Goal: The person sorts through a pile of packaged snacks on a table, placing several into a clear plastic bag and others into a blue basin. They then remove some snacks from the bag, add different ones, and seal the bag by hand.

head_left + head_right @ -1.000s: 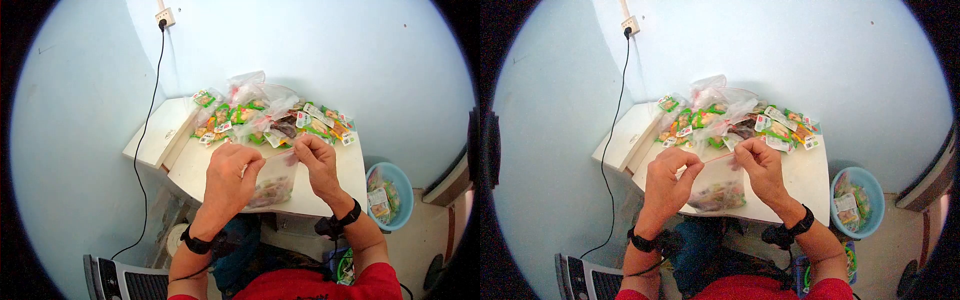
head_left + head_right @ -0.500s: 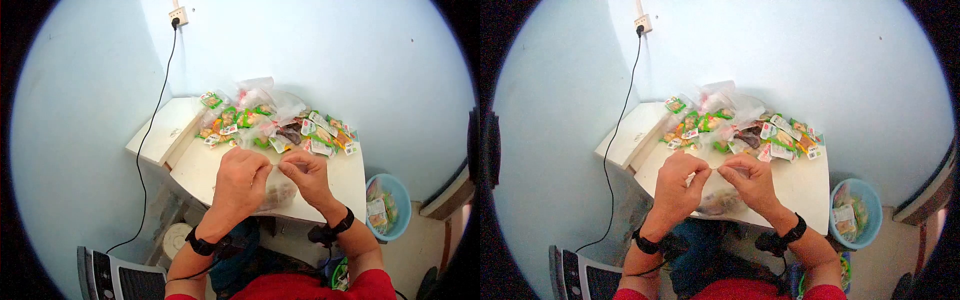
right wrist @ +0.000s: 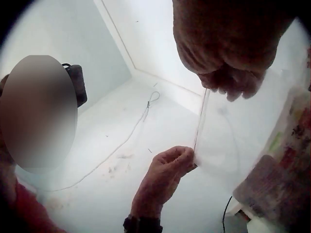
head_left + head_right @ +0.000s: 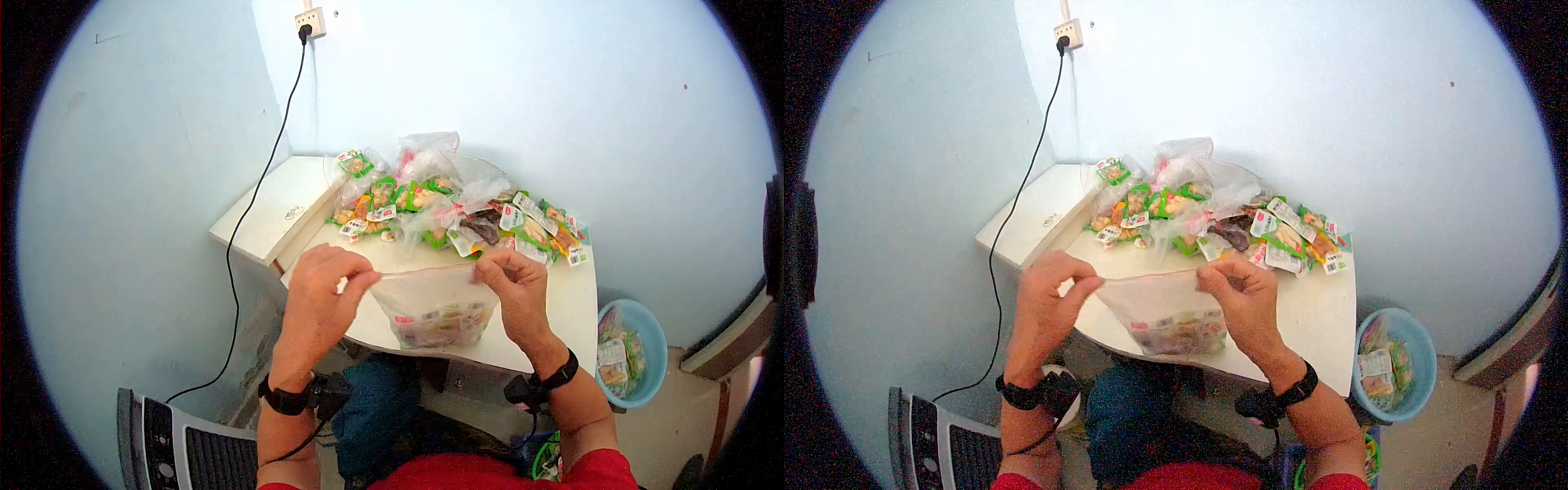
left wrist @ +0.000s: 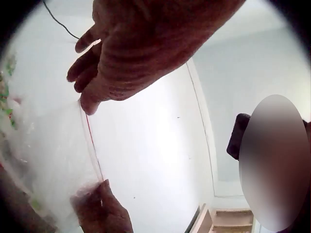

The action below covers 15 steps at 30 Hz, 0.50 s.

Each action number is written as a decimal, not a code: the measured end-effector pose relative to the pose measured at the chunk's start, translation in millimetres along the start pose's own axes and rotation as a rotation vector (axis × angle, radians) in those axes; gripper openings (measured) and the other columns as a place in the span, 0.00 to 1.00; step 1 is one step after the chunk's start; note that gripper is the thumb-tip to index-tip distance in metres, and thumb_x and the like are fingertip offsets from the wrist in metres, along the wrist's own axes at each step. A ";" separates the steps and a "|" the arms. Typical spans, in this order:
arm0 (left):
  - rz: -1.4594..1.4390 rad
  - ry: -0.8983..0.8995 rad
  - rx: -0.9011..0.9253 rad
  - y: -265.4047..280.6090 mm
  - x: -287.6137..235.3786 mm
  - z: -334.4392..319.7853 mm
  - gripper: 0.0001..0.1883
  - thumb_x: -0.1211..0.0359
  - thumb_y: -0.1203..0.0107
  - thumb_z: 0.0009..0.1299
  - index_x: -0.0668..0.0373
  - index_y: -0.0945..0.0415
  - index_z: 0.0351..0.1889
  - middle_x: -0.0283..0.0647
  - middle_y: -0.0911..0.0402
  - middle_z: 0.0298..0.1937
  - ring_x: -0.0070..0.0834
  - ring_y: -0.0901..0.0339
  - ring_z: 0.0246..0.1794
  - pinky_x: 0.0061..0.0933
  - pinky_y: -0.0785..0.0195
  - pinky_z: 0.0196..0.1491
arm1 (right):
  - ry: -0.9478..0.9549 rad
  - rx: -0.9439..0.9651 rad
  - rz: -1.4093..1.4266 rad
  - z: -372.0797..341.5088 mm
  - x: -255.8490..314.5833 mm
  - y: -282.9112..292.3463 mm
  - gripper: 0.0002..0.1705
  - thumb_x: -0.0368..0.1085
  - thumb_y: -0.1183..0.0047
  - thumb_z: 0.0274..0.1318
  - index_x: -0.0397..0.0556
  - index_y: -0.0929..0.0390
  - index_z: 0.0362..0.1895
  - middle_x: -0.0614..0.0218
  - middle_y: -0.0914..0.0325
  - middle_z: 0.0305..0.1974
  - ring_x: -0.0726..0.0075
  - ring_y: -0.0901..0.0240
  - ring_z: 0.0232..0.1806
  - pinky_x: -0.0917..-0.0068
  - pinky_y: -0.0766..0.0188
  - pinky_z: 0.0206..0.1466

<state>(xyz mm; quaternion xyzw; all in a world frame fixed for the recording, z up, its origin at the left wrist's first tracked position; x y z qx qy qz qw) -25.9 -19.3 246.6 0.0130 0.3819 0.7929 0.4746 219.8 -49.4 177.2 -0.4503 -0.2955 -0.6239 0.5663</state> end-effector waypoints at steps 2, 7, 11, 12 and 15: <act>0.046 0.020 -0.110 3.0 -5.4 -1.4 0.07 0.71 0.34 0.59 0.62 0.20 0.32 0.43 0.19 0.32 0.41 0.23 0.35 0.40 0.32 0.44 | 0.005 -0.013 0.011 1.0 0.6 -0.5 0.07 0.32 0.41 0.62 0.41 0.17 0.33 0.73 0.19 0.29 0.82 0.25 0.33 0.81 0.28 0.40; 0.107 -0.113 -0.100 -24.6 -47.2 -2.5 0.12 0.71 0.35 0.60 0.61 0.22 0.41 0.44 0.20 0.39 0.44 0.24 0.42 0.47 0.33 0.57 | 0.008 -0.002 0.034 -5.6 -1.2 -5.5 0.06 0.31 0.41 0.62 0.41 0.17 0.33 0.72 0.19 0.29 0.82 0.24 0.33 0.82 0.28 0.38; 0.064 -0.158 0.011 -54.8 -56.4 -8.3 0.10 0.72 0.34 0.59 0.59 0.21 0.37 0.41 0.21 0.34 0.42 0.22 0.41 0.50 0.31 0.58 | 0.100 0.038 -0.098 -13.1 3.5 -5.2 0.05 0.31 0.38 0.58 0.41 0.17 0.33 0.69 0.18 0.29 0.79 0.24 0.34 0.79 0.28 0.38; 0.051 -0.158 0.001 -55.7 -55.8 -10.5 0.08 0.72 0.34 0.59 0.59 0.21 0.36 0.41 0.21 0.33 0.42 0.22 0.39 0.50 0.31 0.58 | 0.104 0.115 -0.090 -17.0 0.5 0.4 0.14 0.31 0.34 0.52 0.42 0.18 0.44 0.65 0.17 0.37 0.75 0.23 0.41 0.75 0.27 0.46; 0.001 -0.122 -0.026 -55.3 -58.9 -9.9 0.05 0.75 0.36 0.60 0.61 0.22 0.31 0.41 0.21 0.29 0.39 0.21 0.35 0.49 0.32 0.60 | 0.121 0.166 0.000 -21.6 3.5 1.3 0.30 0.33 0.30 0.46 0.44 0.23 0.56 0.62 0.19 0.47 0.72 0.24 0.49 0.70 0.28 0.56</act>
Point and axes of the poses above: each hand's wrist, its own z-axis towards the middle knuckle, its own y-axis out of the back of the hand, x = y × z, the point moved 4 cm from there along z, towards the middle knuckle
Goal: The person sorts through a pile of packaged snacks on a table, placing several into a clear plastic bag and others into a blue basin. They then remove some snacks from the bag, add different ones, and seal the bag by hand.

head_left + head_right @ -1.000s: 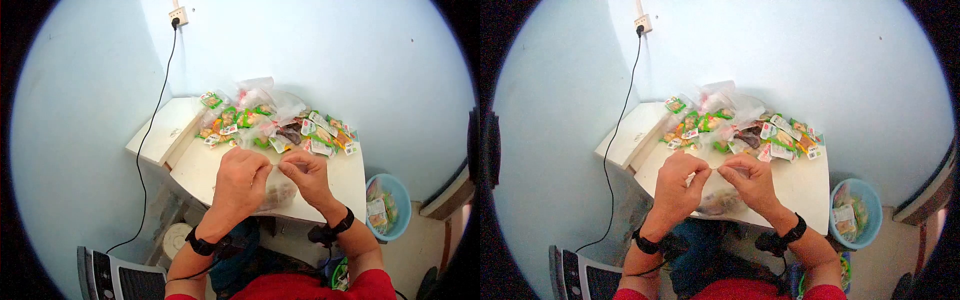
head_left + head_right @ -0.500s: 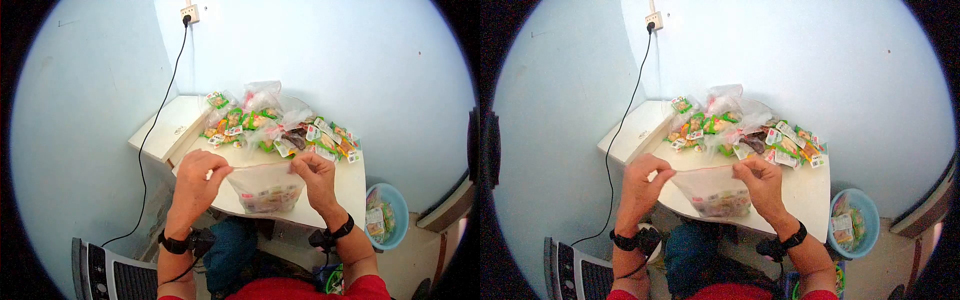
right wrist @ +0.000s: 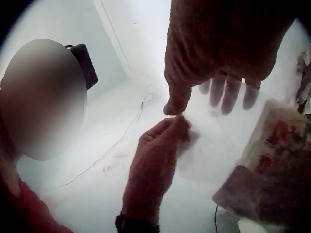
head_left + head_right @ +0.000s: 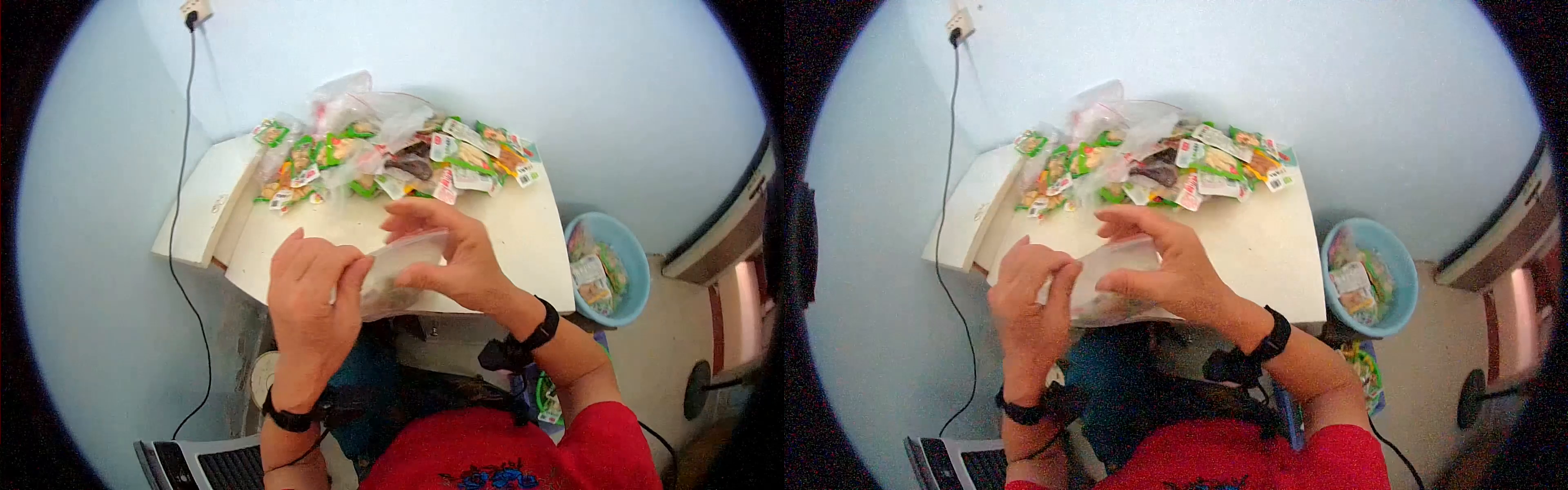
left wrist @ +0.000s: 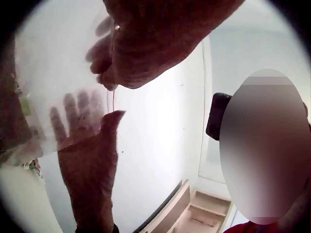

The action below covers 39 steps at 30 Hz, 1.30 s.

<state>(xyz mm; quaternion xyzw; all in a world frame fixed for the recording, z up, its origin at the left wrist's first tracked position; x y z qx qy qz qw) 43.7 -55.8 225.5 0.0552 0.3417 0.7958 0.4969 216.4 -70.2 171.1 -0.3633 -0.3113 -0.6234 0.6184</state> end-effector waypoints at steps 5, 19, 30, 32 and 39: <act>-0.059 0.074 0.065 1.7 8.3 0.9 0.04 0.75 0.37 0.62 0.63 0.22 0.31 0.41 0.19 0.30 0.38 0.20 0.33 0.47 0.30 0.58 | -0.102 0.313 -0.249 -32.5 -65.0 11.5 0.31 0.32 0.30 0.43 0.45 0.23 0.55 0.58 0.20 0.47 0.66 0.24 0.51 0.69 0.28 0.56; -0.665 0.657 0.585 -97.0 128.9 -32.7 0.03 0.73 0.41 0.69 0.61 0.22 0.39 0.26 0.23 0.26 0.12 0.30 0.25 0.15 0.38 0.30 | -0.189 0.208 -0.236 -58.5 -80.3 2.8 0.25 0.33 0.33 0.48 0.46 0.24 0.52 0.54 0.22 0.45 0.60 0.22 0.45 0.66 0.25 0.47; -0.993 0.805 0.750 -129.1 134.9 -79.3 0.04 0.73 0.40 0.69 0.61 0.21 0.39 0.27 0.21 0.29 0.11 0.28 0.28 0.14 0.36 0.32 | 0.163 0.150 -0.645 -68.8 -103.8 16.6 0.41 0.32 0.26 0.37 0.46 0.30 0.60 0.49 0.30 0.60 0.48 0.27 0.60 0.63 0.27 0.60; -0.932 0.820 0.726 -122.6 129.9 -79.5 0.05 0.72 0.39 0.69 0.61 0.22 0.40 0.28 0.20 0.32 0.13 0.25 0.32 0.16 0.32 0.35 | 0.111 0.113 -0.565 -64.9 -116.1 8.9 0.34 0.33 0.27 0.39 0.47 0.25 0.55 0.53 0.24 0.53 0.52 0.25 0.57 0.65 0.26 0.57; -1.485 1.121 0.355 -111.5 135.4 -110.7 0.32 0.44 0.62 0.80 0.65 0.25 0.58 0.36 0.18 0.48 0.30 0.21 0.48 0.34 0.27 0.53 | -0.387 -0.127 -0.213 -57.5 -118.7 24.0 0.23 0.35 0.29 0.43 0.43 0.21 0.45 0.64 0.18 0.38 0.74 0.22 0.39 0.74 0.25 0.45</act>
Point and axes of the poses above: each hand's wrist, its own z-axis towards the middle knuckle, its own y-axis out of the back of the hand, x = y × z, the point moved 4 cm from there along z, towards the middle knuckle
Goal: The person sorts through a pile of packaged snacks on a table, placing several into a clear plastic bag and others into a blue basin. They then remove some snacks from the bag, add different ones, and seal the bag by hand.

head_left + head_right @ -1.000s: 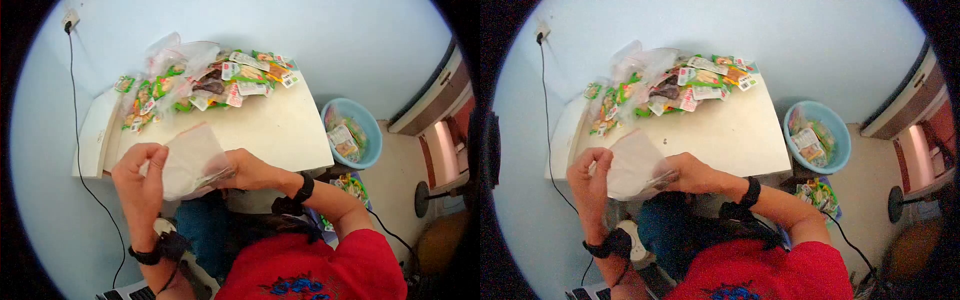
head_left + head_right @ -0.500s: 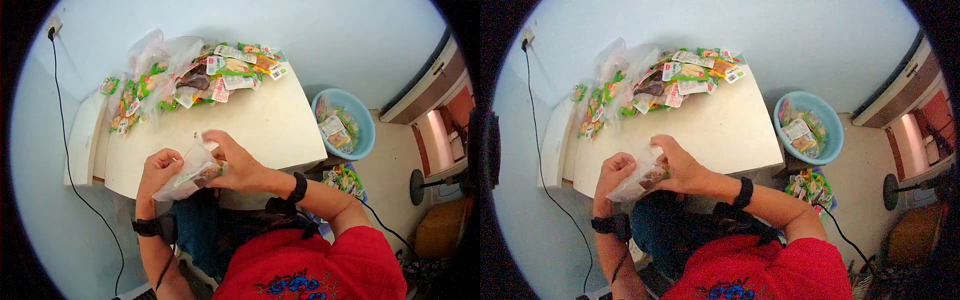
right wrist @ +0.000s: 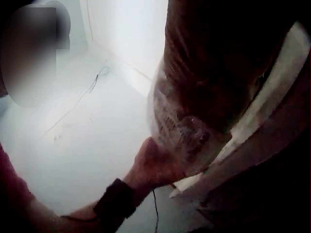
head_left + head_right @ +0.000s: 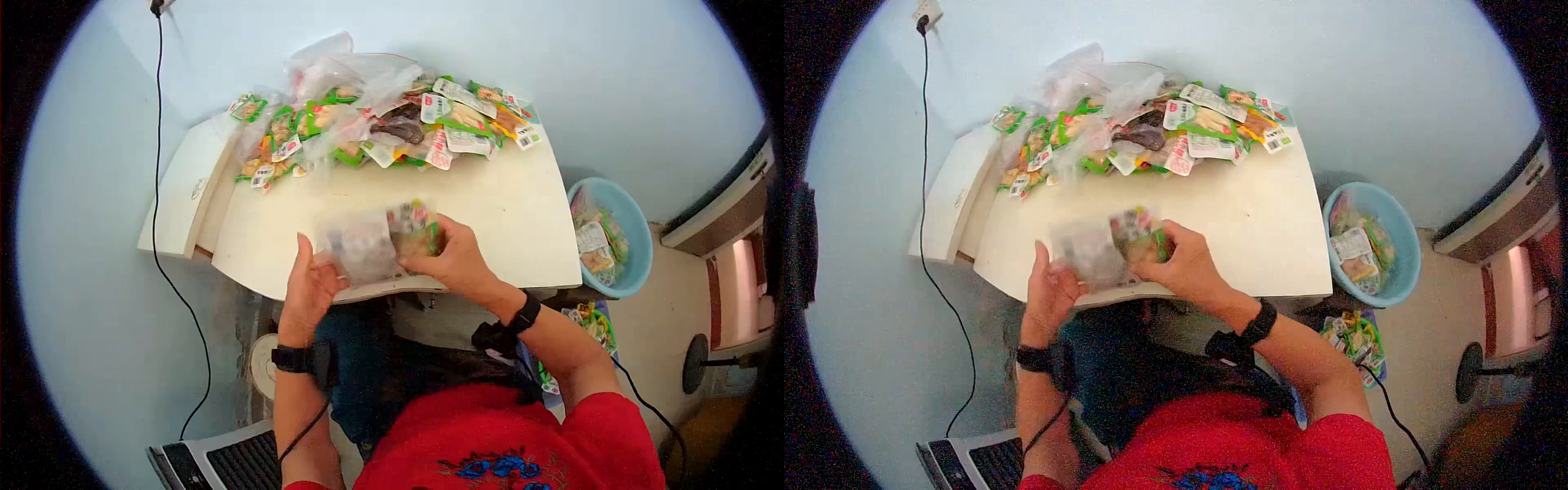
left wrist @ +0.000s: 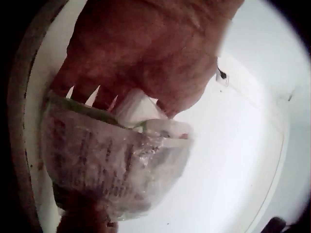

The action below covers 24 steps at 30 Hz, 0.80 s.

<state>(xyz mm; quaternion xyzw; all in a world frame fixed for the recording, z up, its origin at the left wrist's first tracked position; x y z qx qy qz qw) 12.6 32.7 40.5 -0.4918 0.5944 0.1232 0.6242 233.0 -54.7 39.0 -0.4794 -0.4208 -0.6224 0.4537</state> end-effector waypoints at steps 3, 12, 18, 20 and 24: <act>-0.105 -0.006 0.050 -16.1 12.9 -8.0 0.25 0.55 0.52 0.78 0.68 0.30 0.62 0.42 0.20 0.56 0.33 0.20 0.50 0.37 0.25 0.55 | -0.103 -0.001 0.198 1.7 6.1 1.3 0.23 0.37 0.29 0.46 0.38 0.21 0.44 0.65 0.17 0.39 0.77 0.24 0.38 0.75 0.25 0.43; -0.154 -0.095 -0.084 -52.3 26.7 -4.3 0.19 0.70 0.45 0.74 0.68 0.31 0.60 0.44 0.20 0.55 0.30 0.19 0.51 0.33 0.24 0.55 | -0.189 0.043 0.623 -26.5 18.7 16.5 0.45 0.34 0.32 0.51 0.36 0.42 0.69 0.58 0.30 0.61 0.66 0.33 0.63 0.67 0.34 0.66; -0.247 -0.103 -0.030 -98.8 44.3 1.1 0.19 0.70 0.44 0.74 0.66 0.32 0.61 0.44 0.21 0.56 0.31 0.20 0.53 0.34 0.24 0.55 | -0.017 -0.146 0.738 -55.0 22.6 31.1 0.45 0.27 0.38 0.56 0.41 0.50 0.73 0.58 0.33 0.64 0.63 0.34 0.65 0.65 0.33 0.68; -0.211 -0.116 -0.036 -109.7 54.5 4.5 0.20 0.72 0.42 0.72 0.65 0.31 0.61 0.44 0.21 0.57 0.30 0.21 0.53 0.34 0.24 0.56 | -0.019 -0.246 0.771 -58.9 21.2 42.7 0.41 0.26 0.41 0.58 0.42 0.48 0.73 0.59 0.33 0.64 0.63 0.32 0.64 0.65 0.30 0.65; -0.070 -0.126 0.063 -140.1 67.1 11.4 0.19 0.67 0.44 0.75 0.64 0.31 0.60 0.43 0.20 0.55 0.33 0.20 0.50 0.36 0.23 0.53 | -0.074 -0.344 0.874 -68.8 23.1 76.9 0.35 0.23 0.46 0.60 0.43 0.44 0.71 0.59 0.30 0.62 0.61 0.29 0.62 0.63 0.26 0.63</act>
Point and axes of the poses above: each hand's wrist, its own z-axis towards the middle knuckle, its own y-axis out of the back of the hand, x = y × z, the point moved 4 cm from there along z, towards the middle knuckle
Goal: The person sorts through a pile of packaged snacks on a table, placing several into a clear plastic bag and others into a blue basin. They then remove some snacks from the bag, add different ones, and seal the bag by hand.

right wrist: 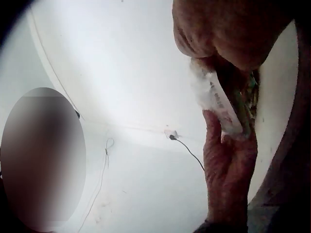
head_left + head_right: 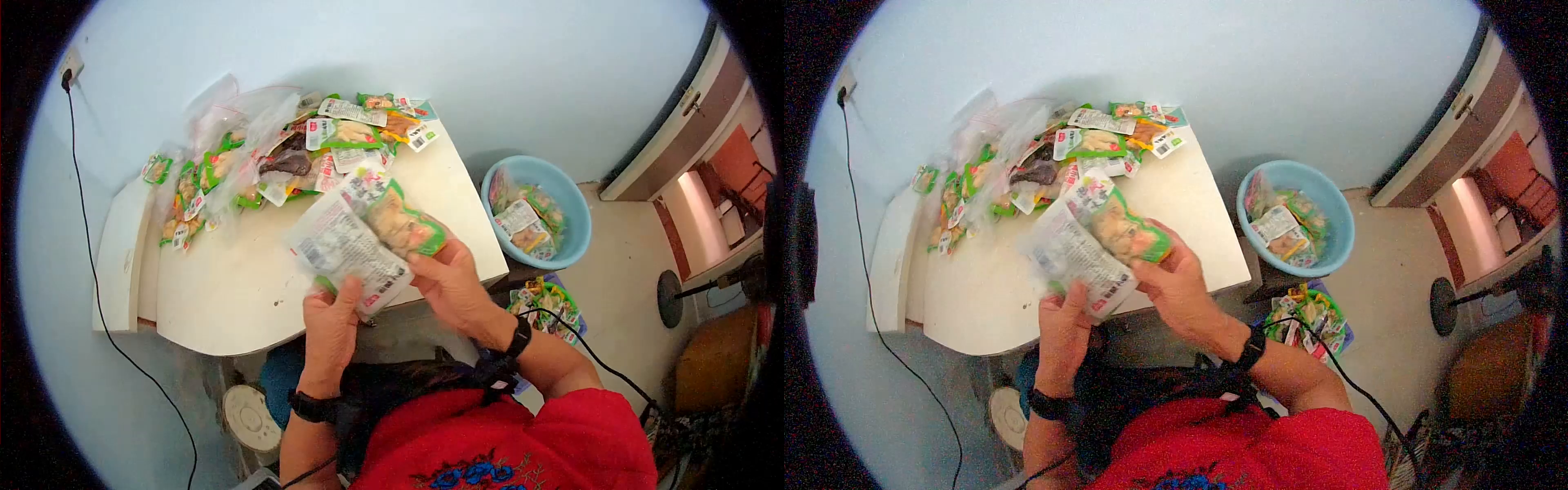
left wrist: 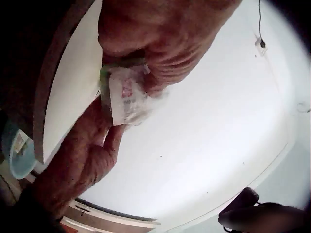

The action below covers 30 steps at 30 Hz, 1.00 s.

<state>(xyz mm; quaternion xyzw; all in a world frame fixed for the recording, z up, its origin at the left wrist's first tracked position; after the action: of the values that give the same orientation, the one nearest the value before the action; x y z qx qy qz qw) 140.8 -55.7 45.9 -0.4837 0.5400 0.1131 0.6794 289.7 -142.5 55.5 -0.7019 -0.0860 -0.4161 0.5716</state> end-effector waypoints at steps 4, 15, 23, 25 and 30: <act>0.253 0.034 0.065 -5.1 13.8 10.4 0.24 0.66 0.37 0.70 0.66 0.29 0.61 0.42 0.21 0.55 0.30 0.23 0.53 0.31 0.26 0.55 | 0.005 -0.116 -0.001 -2.1 35.3 28.8 0.28 0.24 0.49 0.61 0.42 0.36 0.66 0.58 0.26 0.58 0.61 0.24 0.57 0.64 0.22 0.58; 1.087 -0.425 -0.054 -1.8 12.5 37.4 0.14 0.72 0.41 0.69 0.63 0.22 0.53 0.43 0.18 0.42 0.26 0.21 0.35 0.25 0.27 0.35 | 0.444 -0.578 -0.258 1.2 193.7 222.4 0.15 0.29 0.52 0.66 0.33 0.27 0.53 0.53 0.21 0.49 0.62 0.20 0.47 0.68 0.21 0.49; 1.254 -0.578 -0.061 -13.4 18.8 35.9 0.10 0.75 0.41 0.67 0.64 0.22 0.46 0.43 0.21 0.36 0.27 0.25 0.26 0.26 0.31 0.28 | 0.347 -0.828 -0.533 30.0 231.3 427.1 0.11 0.31 0.47 0.62 0.32 0.24 0.40 0.55 0.20 0.40 0.61 0.22 0.40 0.66 0.22 0.38; 1.258 -0.597 -0.041 -15.2 18.4 36.0 0.11 0.76 0.40 0.65 0.66 0.23 0.46 0.44 0.22 0.36 0.29 0.28 0.23 0.27 0.32 0.27 | 0.368 -0.830 -0.571 42.6 234.1 462.0 0.12 0.33 0.46 0.61 0.32 0.24 0.38 0.55 0.20 0.39 0.60 0.22 0.38 0.65 0.22 0.37; 1.246 -0.569 -0.059 -13.8 19.2 37.3 0.12 0.76 0.38 0.64 0.66 0.24 0.45 0.45 0.22 0.36 0.30 0.27 0.24 0.28 0.32 0.27 | 0.250 -0.926 -1.161 74.6 240.2 518.2 0.13 0.36 0.45 0.60 0.34 0.22 0.37 0.56 0.19 0.37 0.60 0.21 0.37 0.58 0.23 0.36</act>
<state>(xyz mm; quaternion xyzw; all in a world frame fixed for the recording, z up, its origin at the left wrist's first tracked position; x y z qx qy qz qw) 180.9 -40.7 35.1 -0.0525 0.5147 0.6202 0.5897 788.4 -334.4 -159.3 -0.6598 -0.1929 -0.7209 -0.0878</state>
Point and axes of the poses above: each hand's wrist, its own z-axis towards the middle knuckle, its own y-axis out of the back of the hand, x = y × z, the point moved 4 cm from there along z, towards the middle knuckle
